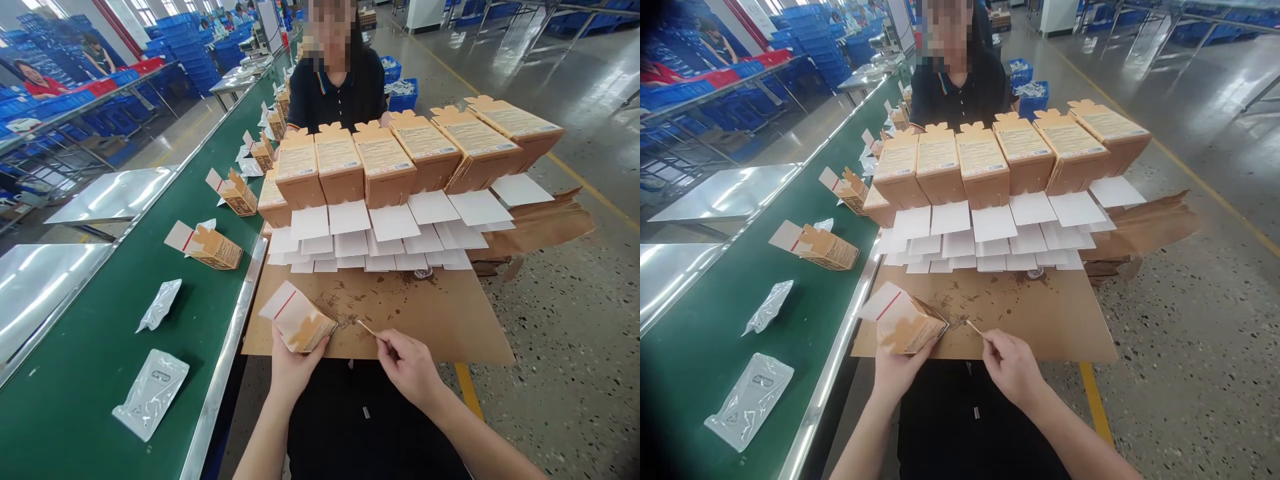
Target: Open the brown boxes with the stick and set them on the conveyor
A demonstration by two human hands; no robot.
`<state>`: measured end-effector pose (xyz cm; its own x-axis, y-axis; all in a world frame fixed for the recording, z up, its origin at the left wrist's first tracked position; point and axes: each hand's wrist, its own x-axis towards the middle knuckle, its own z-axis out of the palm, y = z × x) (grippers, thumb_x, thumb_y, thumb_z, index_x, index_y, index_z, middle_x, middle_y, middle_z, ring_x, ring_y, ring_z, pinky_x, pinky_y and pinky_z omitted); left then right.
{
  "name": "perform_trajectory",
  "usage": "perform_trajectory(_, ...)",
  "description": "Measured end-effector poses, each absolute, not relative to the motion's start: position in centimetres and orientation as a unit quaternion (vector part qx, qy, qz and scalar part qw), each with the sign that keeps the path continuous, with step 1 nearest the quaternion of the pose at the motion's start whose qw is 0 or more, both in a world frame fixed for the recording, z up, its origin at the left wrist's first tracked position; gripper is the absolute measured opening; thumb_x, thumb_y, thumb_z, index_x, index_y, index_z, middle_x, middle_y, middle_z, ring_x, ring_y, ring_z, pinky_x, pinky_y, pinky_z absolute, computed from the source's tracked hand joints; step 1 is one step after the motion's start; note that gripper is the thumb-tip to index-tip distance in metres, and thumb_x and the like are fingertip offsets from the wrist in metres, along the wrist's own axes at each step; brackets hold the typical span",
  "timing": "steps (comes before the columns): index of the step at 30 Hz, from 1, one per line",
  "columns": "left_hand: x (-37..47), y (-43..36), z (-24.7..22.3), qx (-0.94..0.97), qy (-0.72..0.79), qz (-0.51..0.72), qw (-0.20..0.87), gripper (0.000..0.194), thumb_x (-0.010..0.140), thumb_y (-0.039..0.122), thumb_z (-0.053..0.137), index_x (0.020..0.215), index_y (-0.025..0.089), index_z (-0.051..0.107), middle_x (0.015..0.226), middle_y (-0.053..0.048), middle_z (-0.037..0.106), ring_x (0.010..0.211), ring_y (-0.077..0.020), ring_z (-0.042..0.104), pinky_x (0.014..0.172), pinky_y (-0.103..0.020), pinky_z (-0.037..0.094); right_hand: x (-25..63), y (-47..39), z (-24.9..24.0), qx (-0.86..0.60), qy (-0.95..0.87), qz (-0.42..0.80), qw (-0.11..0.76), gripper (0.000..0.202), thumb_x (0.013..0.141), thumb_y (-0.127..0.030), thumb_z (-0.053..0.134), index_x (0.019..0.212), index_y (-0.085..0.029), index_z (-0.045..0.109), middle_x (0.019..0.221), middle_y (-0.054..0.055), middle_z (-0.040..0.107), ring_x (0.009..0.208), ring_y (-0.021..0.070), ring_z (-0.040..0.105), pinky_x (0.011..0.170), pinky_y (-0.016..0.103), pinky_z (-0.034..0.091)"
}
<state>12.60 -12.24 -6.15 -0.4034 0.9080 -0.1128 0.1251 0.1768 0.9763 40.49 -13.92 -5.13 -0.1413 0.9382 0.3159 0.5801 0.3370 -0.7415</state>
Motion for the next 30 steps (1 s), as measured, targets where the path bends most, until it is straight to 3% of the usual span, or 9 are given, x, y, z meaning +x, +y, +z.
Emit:
perform_trajectory(4,13.3,-13.2,-7.2,0.435,0.72,0.451,0.297,0.089,0.068,0.062,0.114,0.138,0.029,0.07,0.136,-0.019,0.087,0.13,-0.049,0.086,0.105,-0.061,0.073,42.2,-14.9,-4.6,-0.574,-0.667,0.249,0.405,0.03,0.12,-0.03,0.057,0.104,-0.028,0.083,0.072,-0.002,0.072,0.058,0.0172,0.069,0.06,0.028,0.06)
perform_trajectory(9,13.5,-13.0,-7.2,0.455,0.719,0.439,0.288,0.087,0.071,0.065,0.111,0.137,0.03,0.067,0.134,-0.02,0.086,0.125,-0.0492,0.088,0.092,-0.057,0.074,42.6,-15.2,-4.1,-0.578,-0.649,0.292,0.398,0.033,0.121,-0.04,0.058,0.101,-0.03,0.082,0.07,-0.001,0.073,0.057,0.0194,0.07,0.058,0.029,0.061)
perform_trajectory(14,7.0,-11.4,-4.8,0.399,0.756,0.478,0.203,0.094,0.06,0.06,0.115,0.134,0.033,0.064,0.127,-0.014,0.087,0.129,-0.0513,0.087,0.111,-0.068,0.072,44.4,-14.8,-4.1,-0.604,-0.622,0.294,0.402,0.036,0.118,-0.047,0.061,0.097,-0.031,0.086,0.07,0.001,0.073,0.057,0.0218,0.071,0.059,0.032,0.064)
perform_trajectory(17,0.7,-9.9,-2.8,0.333,0.769,0.527,0.143,0.106,0.052,0.055,0.118,0.137,0.033,0.06,0.136,-0.013,0.085,0.141,-0.0492,0.083,0.123,-0.073,0.067,45.6,-14.5,-4.4,-0.621,-0.6,0.292,0.412,0.037,0.116,-0.052,0.064,0.095,-0.031,0.086,0.068,0.002,0.07,0.056,0.0232,0.07,0.059,0.035,0.065)
perform_trajectory(20,-3.4,-7.8,-1.9,0.308,0.775,0.532,0.146,0.109,0.045,0.045,0.12,0.134,0.03,0.059,0.139,-0.015,0.082,0.142,-0.0479,0.082,0.128,-0.072,0.064,45.8,-13.9,-4.5,-0.619,-0.598,0.299,0.412,0.036,0.114,-0.054,0.067,0.094,-0.032,0.087,0.066,0.002,0.069,0.055,0.0238,0.068,0.058,0.036,0.065)
perform_trajectory(23,-4.4,-5.8,-2.1,0.303,0.786,0.515,0.161,0.104,0.049,0.039,0.118,0.136,0.03,0.061,0.138,-0.016,0.081,0.143,-0.0504,0.081,0.129,-0.074,0.062,45.5,-13.2,-4.5,-0.614,-0.6,0.301,0.415,0.036,0.111,-0.056,0.069,0.093,-0.031,0.088,0.066,0.003,0.07,0.056,0.0242,0.068,0.059,0.036,0.065)
perform_trajectory(27,-3.1,-5.3,-2.6,0.305,0.751,0.58,0.08,0.135,0.053,0.034,0.114,0.169,0.029,0.044,0.167,-0.019,0.061,0.173,-0.0461,0.059,0.15,-0.066,0.04,45.9,-13.1,-4.8,-0.628,-0.579,0.285,0.435,0.039,0.107,-0.062,0.072,0.088,-0.033,0.087,0.063,0.002,0.068,0.053,0.0244,0.066,0.057,0.036,0.063)
perform_trajectory(30,-1.2,-6.5,-2.3,0.338,0.716,0.609,-0.048,0.132,0.06,0.039,0.108,0.171,0.027,0.039,0.173,-0.021,0.048,0.179,-0.0466,0.047,0.154,-0.066,0.031,46.8,-13.9,-5.3,-0.664,-0.541,0.272,0.439,0.037,0.106,-0.064,0.073,0.088,-0.035,0.087,0.068,0.004,0.073,0.057,0.0265,0.069,0.061,0.039,0.066)
